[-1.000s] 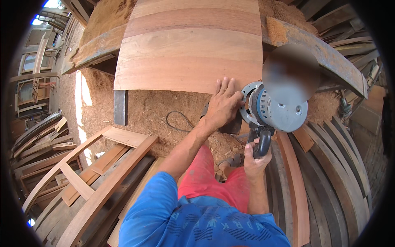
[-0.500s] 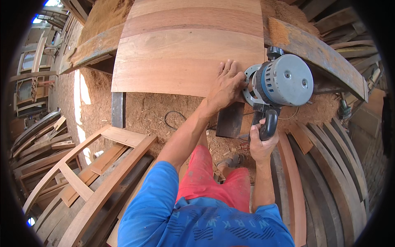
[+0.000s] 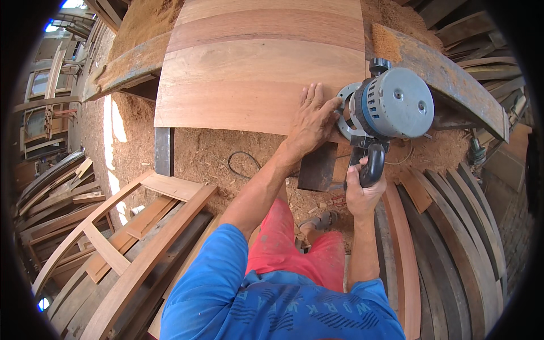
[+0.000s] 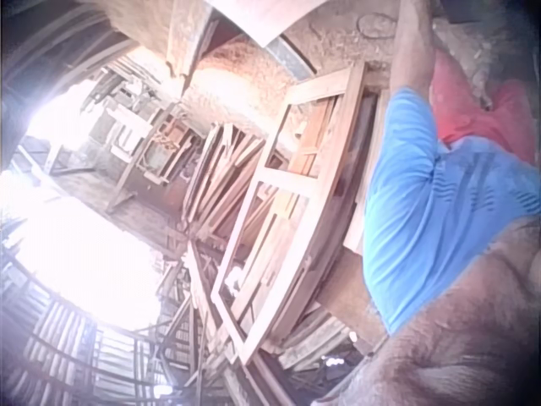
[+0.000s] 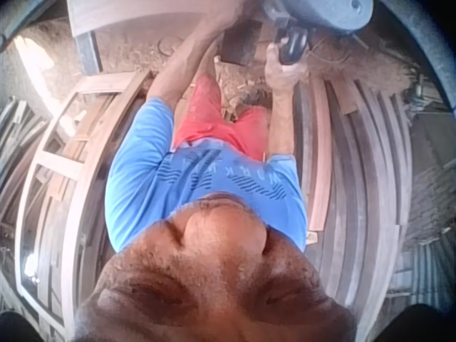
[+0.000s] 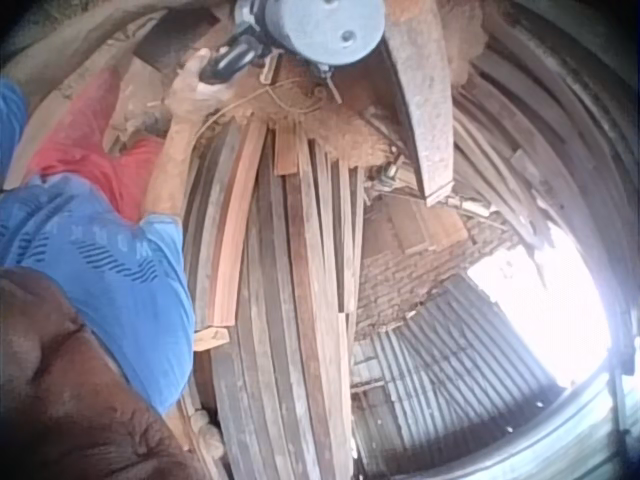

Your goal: The person uses a handheld electric router to shape the edges of a rectangular wooden board. They guide the tool along the perimeter, flip the board to work on different sides, and inspect the edges between passes.

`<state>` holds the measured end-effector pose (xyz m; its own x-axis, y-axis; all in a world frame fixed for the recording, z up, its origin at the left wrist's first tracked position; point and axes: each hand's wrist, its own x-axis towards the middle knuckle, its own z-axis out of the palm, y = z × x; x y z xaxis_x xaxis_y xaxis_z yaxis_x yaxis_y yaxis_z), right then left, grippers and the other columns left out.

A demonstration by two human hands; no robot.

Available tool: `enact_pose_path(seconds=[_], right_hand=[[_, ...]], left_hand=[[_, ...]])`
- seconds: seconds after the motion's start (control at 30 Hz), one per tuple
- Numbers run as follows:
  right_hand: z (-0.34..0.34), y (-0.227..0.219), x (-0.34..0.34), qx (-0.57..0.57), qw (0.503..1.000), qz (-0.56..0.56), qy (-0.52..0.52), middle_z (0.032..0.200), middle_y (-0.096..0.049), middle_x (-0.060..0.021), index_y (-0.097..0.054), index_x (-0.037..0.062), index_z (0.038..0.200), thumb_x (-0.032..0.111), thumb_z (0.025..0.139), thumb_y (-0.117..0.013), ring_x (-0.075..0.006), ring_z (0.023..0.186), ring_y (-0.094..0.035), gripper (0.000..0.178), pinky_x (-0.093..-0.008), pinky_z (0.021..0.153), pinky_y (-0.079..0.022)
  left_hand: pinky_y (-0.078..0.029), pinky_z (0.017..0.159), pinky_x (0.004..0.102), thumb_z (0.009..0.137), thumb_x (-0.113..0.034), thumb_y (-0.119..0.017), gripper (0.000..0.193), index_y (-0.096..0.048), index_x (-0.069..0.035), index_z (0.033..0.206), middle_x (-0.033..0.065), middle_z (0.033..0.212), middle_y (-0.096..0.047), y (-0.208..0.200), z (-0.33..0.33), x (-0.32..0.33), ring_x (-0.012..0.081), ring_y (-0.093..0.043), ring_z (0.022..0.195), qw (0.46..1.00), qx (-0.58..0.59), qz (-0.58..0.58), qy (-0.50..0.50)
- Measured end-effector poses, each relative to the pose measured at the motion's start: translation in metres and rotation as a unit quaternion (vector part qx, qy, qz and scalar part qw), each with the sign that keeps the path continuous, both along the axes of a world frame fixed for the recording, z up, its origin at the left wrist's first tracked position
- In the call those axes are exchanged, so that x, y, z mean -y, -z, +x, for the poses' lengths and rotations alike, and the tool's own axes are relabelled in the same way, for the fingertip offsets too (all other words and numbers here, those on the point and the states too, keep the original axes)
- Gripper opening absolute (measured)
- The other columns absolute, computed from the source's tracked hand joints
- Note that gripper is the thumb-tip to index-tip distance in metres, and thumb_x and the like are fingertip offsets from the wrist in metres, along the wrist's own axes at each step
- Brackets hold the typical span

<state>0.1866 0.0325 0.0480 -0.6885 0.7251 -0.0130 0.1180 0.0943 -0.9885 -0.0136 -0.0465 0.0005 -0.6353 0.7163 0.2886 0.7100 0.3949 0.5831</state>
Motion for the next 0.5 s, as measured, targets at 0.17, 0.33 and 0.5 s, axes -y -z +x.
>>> enact_pose_path(seconds=[0.17,0.33,0.5], right_hand=[[-0.006,0.004,-0.005,-0.006,1.0,-0.01,0.006,0.081,-0.062,0.0005,-0.06,0.0013,0.113,0.004,0.092,-0.072,-0.0046,0.07,-0.056,0.024,-0.0235,0.064,-0.047],[-0.013,0.004,-0.01,-0.001,1.0,-0.014,0.003,0.08,-0.06,0.0013,-0.059,0.002,0.112,0.003,0.092,-0.071,-0.0044,0.07,-0.055,0.023,-0.0234,0.064,-0.046],[-0.024,0.003,-0.017,-0.009,1.0,-0.026,0.003,0.081,-0.061,0.0009,-0.059,0.0028,0.111,0.002,0.092,-0.071,-0.0048,0.071,-0.056,0.022,-0.0243,0.065,-0.047]], left_hand=[[-0.023,0.126,0.0563,0.096,-0.022,-0.069,0.055,-0.053,-0.015,0.148,0.037,0.153,-0.041,0.001,0.001,0.0,0.053,-0.036,0.146,1.0,0.013,-0.007,0.001],[-0.022,0.126,0.0556,0.096,-0.027,-0.071,0.061,-0.049,-0.015,0.152,0.0371,0.153,-0.04,0.003,0.0,0.0,0.0532,-0.035,0.146,1.0,0.008,0.0,0.0],[-0.021,0.126,0.0572,0.096,-0.029,-0.071,0.071,-0.039,-0.013,0.158,0.0392,0.154,-0.037,0.0,0.0,0.0,0.0543,-0.034,0.147,1.0,0.012,-0.005,0.003]])
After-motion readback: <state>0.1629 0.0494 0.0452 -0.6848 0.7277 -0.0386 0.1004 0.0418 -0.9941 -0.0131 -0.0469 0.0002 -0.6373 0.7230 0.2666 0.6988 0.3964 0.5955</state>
